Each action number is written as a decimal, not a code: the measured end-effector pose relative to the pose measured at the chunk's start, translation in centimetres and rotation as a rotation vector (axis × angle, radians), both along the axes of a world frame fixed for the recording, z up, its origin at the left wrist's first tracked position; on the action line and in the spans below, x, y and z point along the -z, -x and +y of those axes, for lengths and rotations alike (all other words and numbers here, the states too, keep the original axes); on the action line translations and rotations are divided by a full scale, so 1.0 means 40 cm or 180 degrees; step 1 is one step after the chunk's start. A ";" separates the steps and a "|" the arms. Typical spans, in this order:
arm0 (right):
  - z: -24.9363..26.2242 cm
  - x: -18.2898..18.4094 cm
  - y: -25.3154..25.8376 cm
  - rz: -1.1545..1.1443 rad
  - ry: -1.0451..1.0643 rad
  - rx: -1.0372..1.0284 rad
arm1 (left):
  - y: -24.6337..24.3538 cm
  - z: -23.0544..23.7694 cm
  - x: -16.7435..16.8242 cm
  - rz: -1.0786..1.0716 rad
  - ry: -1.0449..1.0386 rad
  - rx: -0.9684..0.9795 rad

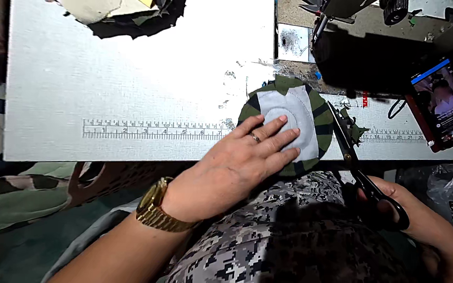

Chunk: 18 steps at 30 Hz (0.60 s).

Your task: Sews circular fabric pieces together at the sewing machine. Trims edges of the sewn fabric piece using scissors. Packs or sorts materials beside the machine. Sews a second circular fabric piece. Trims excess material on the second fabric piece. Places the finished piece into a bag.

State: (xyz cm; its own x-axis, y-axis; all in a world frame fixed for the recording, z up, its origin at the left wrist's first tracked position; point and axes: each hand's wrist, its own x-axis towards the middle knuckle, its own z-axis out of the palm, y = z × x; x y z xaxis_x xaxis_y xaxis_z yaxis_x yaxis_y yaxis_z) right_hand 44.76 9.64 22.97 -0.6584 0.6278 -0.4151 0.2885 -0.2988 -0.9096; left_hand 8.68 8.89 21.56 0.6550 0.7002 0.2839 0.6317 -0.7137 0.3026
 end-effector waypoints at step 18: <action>0.025 0.002 -0.021 -0.0024 -0.0161 -0.0691 | -0.049 -0.017 0.004 0.0036 -0.0096 -0.0009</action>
State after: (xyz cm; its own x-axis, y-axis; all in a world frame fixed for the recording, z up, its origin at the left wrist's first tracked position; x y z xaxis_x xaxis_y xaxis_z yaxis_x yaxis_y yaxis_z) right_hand 45.60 10.65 22.90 -0.7773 0.4918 -0.3923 0.3481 -0.1832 -0.9194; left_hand 10.62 8.22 21.38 0.6565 0.6933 0.2974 0.6370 -0.7206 0.2738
